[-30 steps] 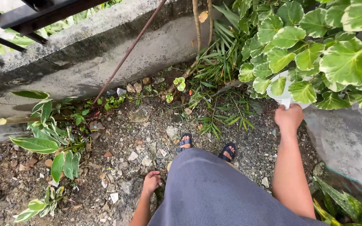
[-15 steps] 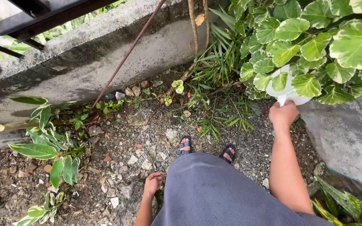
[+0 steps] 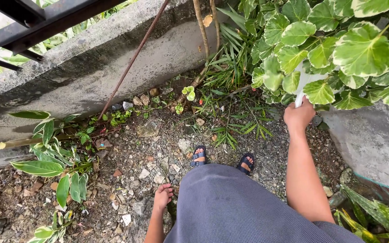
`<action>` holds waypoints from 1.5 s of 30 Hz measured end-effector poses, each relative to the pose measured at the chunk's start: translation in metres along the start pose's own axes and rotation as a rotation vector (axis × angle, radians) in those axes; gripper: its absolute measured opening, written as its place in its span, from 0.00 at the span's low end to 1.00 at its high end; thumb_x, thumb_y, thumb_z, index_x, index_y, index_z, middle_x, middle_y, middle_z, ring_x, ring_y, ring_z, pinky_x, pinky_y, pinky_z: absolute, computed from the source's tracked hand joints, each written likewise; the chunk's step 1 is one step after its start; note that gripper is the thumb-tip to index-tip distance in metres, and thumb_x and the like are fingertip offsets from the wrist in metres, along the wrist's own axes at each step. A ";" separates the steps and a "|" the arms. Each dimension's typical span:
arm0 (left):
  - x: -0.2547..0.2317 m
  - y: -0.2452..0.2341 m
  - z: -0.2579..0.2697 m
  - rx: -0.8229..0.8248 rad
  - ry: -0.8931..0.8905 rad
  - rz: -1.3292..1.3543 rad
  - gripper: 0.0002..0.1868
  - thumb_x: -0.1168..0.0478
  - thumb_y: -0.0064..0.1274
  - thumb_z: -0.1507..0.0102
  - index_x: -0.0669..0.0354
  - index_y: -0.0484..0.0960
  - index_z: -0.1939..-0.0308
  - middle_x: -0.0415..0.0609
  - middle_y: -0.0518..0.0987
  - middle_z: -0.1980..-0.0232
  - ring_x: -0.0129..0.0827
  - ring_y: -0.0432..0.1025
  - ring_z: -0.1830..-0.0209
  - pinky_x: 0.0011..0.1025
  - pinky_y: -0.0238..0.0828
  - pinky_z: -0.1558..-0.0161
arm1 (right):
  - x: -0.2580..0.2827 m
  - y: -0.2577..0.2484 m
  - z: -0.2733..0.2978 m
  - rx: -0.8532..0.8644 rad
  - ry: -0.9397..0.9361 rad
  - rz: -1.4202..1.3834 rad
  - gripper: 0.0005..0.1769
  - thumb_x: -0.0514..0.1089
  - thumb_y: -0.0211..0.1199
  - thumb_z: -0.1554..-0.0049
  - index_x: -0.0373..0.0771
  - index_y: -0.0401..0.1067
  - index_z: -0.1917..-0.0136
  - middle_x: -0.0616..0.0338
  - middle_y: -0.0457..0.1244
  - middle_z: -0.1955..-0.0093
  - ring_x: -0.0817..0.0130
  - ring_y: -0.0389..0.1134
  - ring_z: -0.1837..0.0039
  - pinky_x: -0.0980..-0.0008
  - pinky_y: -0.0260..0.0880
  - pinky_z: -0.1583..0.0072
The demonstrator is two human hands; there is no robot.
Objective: The person uses a plastic dipper to scoop water from a green bucket and water several plants in a garden area.
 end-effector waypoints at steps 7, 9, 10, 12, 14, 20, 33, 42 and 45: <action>0.006 0.002 -0.006 0.025 0.007 0.002 0.17 0.71 0.38 0.31 0.55 0.76 0.42 0.47 0.80 0.53 0.29 0.70 0.59 0.26 0.67 0.59 | -0.009 0.002 -0.002 -0.012 0.087 0.037 0.07 0.36 0.61 0.37 0.31 0.70 0.58 0.51 0.65 0.58 0.60 0.70 0.59 0.65 0.73 0.63; 0.006 0.002 -0.010 0.028 0.016 -0.001 0.17 0.71 0.38 0.31 0.55 0.77 0.42 0.45 0.80 0.55 0.28 0.70 0.61 0.24 0.66 0.61 | -0.004 0.000 0.005 0.011 0.112 -0.040 0.06 0.33 0.60 0.38 0.28 0.72 0.48 0.52 0.66 0.54 0.61 0.71 0.58 0.66 0.75 0.61; 0.004 0.001 -0.009 0.029 0.016 -0.002 0.17 0.71 0.38 0.31 0.55 0.77 0.42 0.45 0.80 0.55 0.28 0.70 0.61 0.24 0.66 0.61 | -0.006 -0.001 0.007 0.010 0.113 -0.040 0.06 0.33 0.60 0.38 0.28 0.72 0.48 0.52 0.66 0.54 0.61 0.71 0.58 0.66 0.75 0.61; 0.000 -0.002 -0.008 0.026 0.008 -0.024 0.16 0.68 0.37 0.31 0.53 0.77 0.44 0.45 0.79 0.53 0.30 0.71 0.58 0.30 0.67 0.55 | 0.003 -0.004 0.013 -0.005 -0.027 -0.056 0.17 0.33 0.57 0.39 0.29 0.70 0.36 0.49 0.66 0.51 0.60 0.69 0.55 0.62 0.71 0.58; 0.006 -0.006 -0.020 0.023 0.017 -0.016 0.15 0.67 0.37 0.31 0.52 0.78 0.46 0.44 0.80 0.54 0.29 0.72 0.61 0.30 0.67 0.57 | 0.004 -0.009 0.022 -0.026 -0.037 -0.096 0.16 0.34 0.58 0.39 0.31 0.68 0.38 0.49 0.66 0.49 0.59 0.69 0.53 0.61 0.71 0.56; -0.009 -0.015 -0.015 0.027 0.011 -0.059 0.16 0.69 0.37 0.31 0.54 0.77 0.45 0.46 0.80 0.54 0.29 0.71 0.60 0.27 0.67 0.60 | -0.006 -0.026 0.060 -0.039 0.046 -0.226 0.06 0.37 0.56 0.39 0.39 0.66 0.47 0.54 0.65 0.55 0.65 0.66 0.62 0.63 0.67 0.62; -0.050 -0.016 -0.027 0.113 0.081 -0.163 0.17 0.72 0.37 0.35 0.57 0.75 0.45 0.44 0.74 0.63 0.25 0.68 0.68 0.20 0.63 0.70 | -0.111 -0.036 0.128 -0.069 0.339 -0.813 0.08 0.43 0.48 0.30 0.41 0.60 0.53 0.59 0.60 0.65 0.74 0.56 0.72 0.73 0.54 0.73; -0.013 0.031 -0.069 -0.006 0.239 -0.160 0.18 0.60 0.47 0.37 0.58 0.82 0.46 0.53 0.82 0.55 0.35 0.78 0.60 0.31 0.79 0.63 | -0.160 -0.053 0.119 -0.006 0.282 -0.763 0.11 0.46 0.46 0.29 0.37 0.61 0.48 0.59 0.59 0.68 0.75 0.59 0.74 0.77 0.60 0.76; 0.009 0.072 -0.045 -0.014 0.244 -0.092 0.16 0.60 0.47 0.37 0.58 0.83 0.49 0.52 0.80 0.58 0.33 0.77 0.63 0.33 0.79 0.66 | -0.160 -0.062 0.117 0.106 0.293 -0.762 0.12 0.46 0.45 0.30 0.36 0.61 0.48 0.61 0.58 0.68 0.77 0.59 0.74 0.79 0.59 0.76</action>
Point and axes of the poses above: each hand's wrist, its own z-axis away from the middle knuckle, its own y-axis out of the palm, x = y × z, the point moved 8 cm from there along -z, towards the middle knuckle
